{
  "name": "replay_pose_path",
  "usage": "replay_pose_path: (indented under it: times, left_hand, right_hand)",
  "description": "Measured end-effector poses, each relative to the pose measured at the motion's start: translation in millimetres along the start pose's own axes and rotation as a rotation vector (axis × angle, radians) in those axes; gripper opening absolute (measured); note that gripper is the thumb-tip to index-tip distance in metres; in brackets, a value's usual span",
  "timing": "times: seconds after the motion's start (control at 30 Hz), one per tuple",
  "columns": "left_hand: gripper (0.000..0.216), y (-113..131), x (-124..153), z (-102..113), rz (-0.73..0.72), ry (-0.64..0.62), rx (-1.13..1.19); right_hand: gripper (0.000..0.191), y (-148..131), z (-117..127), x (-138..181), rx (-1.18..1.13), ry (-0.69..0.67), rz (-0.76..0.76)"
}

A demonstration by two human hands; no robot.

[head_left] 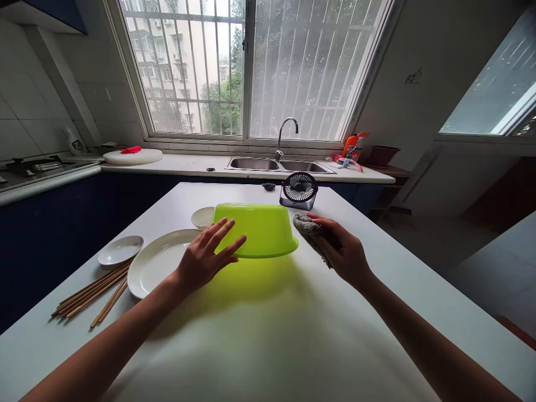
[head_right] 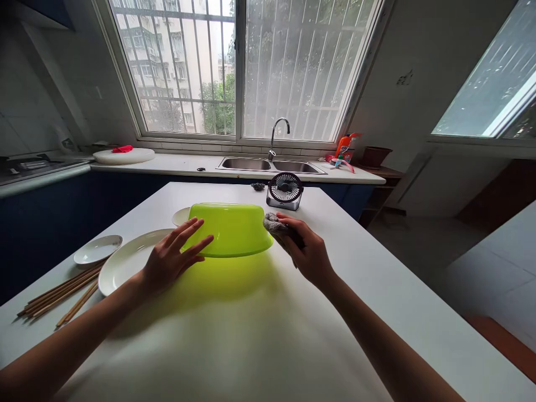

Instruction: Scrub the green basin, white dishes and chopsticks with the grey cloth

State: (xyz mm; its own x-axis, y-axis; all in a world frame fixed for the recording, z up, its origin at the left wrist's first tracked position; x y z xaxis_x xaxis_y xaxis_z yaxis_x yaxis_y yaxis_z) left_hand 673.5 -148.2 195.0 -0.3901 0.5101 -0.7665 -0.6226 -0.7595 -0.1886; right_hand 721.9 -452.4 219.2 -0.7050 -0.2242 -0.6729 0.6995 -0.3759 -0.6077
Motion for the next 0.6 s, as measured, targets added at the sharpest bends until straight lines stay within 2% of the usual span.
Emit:
replay_pose_path:
  times: [0.37, 0.5, 0.6]
  left_hand:
    - [0.038, 0.7, -0.7, 4.1, -0.056, -0.007, 0.013]
    - [0.037, -2.0, 0.8, 3.4, -0.068, 0.018, 0.007]
    - [0.044, -2.7, 0.7, 2.2, -0.100, 0.074, 0.027]
  right_hand:
    - [0.035, -22.3, -38.5, -38.3, 0.035, -0.109, 0.277]
    - [0.029, -28.0, -47.3, -37.8, 0.022, -0.138, 0.344]
    - [0.029, -37.6, -54.1, -27.6, 0.037, -0.161, 0.459]
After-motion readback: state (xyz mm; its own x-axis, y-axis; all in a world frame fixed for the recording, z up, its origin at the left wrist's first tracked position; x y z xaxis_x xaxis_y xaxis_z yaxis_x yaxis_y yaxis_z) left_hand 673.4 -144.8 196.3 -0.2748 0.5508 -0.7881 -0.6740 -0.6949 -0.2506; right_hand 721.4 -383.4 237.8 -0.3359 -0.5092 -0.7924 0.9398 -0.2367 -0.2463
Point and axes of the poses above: each hand's wrist, its own x-axis away from the middle knuckle, its own z-axis out of the back of the hand, y = z × x, the point moved 4 cm from there along -x, towards the middle knuckle, and after that the axes turned 1 degree about -y, right-handed, at the moved point
